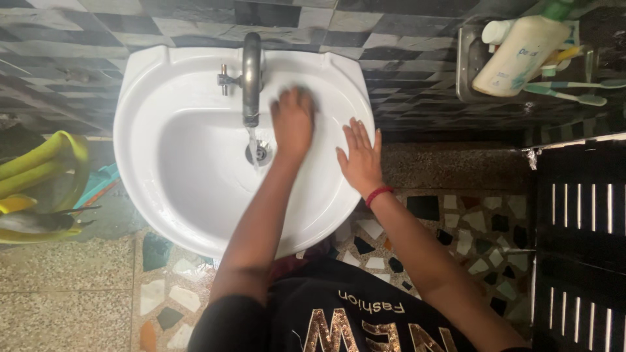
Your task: The person cleans a bathroom sink and pedestal with a green sponge and water, then rinses several toothbrushes and a metal cup.
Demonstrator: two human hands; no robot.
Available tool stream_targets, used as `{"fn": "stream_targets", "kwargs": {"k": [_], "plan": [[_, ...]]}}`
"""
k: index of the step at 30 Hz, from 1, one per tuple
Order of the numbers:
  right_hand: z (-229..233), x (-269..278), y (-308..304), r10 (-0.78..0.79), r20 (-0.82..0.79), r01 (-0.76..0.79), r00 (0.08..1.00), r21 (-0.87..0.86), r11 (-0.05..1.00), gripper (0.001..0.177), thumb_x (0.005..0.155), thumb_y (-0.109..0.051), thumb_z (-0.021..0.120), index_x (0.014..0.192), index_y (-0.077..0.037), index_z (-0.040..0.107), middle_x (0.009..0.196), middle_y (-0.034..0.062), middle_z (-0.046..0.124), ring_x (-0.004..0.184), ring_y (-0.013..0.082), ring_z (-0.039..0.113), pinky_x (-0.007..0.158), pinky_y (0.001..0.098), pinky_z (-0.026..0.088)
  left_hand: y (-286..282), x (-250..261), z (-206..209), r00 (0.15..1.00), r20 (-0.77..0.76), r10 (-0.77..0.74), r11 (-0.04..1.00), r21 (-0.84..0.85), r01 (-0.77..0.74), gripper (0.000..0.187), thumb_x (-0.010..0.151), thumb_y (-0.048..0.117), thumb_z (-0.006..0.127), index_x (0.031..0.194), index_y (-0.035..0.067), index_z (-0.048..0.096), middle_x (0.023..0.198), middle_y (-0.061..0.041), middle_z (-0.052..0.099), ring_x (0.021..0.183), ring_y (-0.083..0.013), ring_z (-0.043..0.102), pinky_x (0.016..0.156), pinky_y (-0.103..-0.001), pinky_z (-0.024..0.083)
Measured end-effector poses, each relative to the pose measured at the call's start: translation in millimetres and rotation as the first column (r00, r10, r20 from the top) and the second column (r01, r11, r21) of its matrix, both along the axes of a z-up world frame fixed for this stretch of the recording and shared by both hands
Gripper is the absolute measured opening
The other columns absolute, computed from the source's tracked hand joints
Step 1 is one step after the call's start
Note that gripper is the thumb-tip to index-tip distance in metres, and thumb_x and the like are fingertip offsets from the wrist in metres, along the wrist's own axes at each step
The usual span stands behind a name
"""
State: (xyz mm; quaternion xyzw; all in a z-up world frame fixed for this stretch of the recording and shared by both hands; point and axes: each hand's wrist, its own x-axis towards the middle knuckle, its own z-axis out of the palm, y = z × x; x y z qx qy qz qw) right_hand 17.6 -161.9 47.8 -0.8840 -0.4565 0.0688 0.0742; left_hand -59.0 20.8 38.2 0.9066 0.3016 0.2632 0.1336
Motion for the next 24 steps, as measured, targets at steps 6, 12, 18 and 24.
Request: {"fn": "stream_targets", "kwargs": {"k": [6,12,18,24], "plan": [[-6,4,-3,0.037,0.034,-0.038,0.999,0.058,0.998,0.059,0.1,-0.032,0.057,0.15,-0.004,0.044,0.164,0.0159,0.034,0.153,0.0292,0.027,0.124,0.0595,0.009,61,21,-37,0.918,-0.374,0.127,0.942,0.335,0.006,0.054,0.105,0.035,0.045,0.124,-0.01,0.068,0.139,-0.021,0.058,0.136,-0.0367,0.043,0.109,-0.045,0.033],[-7,4,-6,0.048,0.021,-0.049,0.999,0.087,0.995,0.058,0.099,-0.031,0.059,0.148,-0.003,0.046,0.164,0.0169,0.035,0.153,0.0319,0.028,0.124,0.0606,0.01,17,22,-24,0.691,-0.706,0.154,0.963,0.264,0.056,0.05,0.103,0.027,0.048,0.131,-0.013,0.062,0.138,-0.029,0.06,0.134,-0.0464,0.042,0.112,-0.05,0.032],[-10,8,-3,0.065,0.035,-0.068,0.997,0.107,0.992,0.058,0.098,-0.031,0.059,0.148,-0.002,0.047,0.163,0.018,0.035,0.153,0.032,0.028,0.124,0.0612,0.01,29,32,-20,0.911,-0.377,0.165,0.985,0.115,-0.13,0.063,0.101,0.032,0.044,0.137,-0.02,0.049,0.146,-0.029,0.049,0.143,-0.0448,0.031,0.118,-0.05,0.022],[-11,9,-7,0.061,0.027,-0.064,0.998,0.129,0.99,0.059,0.098,-0.03,0.06,0.148,-0.001,0.047,0.163,0.0183,0.036,0.153,0.0317,0.028,0.123,0.0604,0.009,32,26,-31,0.915,-0.38,0.139,0.99,0.038,-0.135,0.057,0.102,0.02,0.051,0.144,-0.018,0.043,0.15,-0.033,0.046,0.146,-0.0455,0.03,0.122,-0.051,0.022]]}}
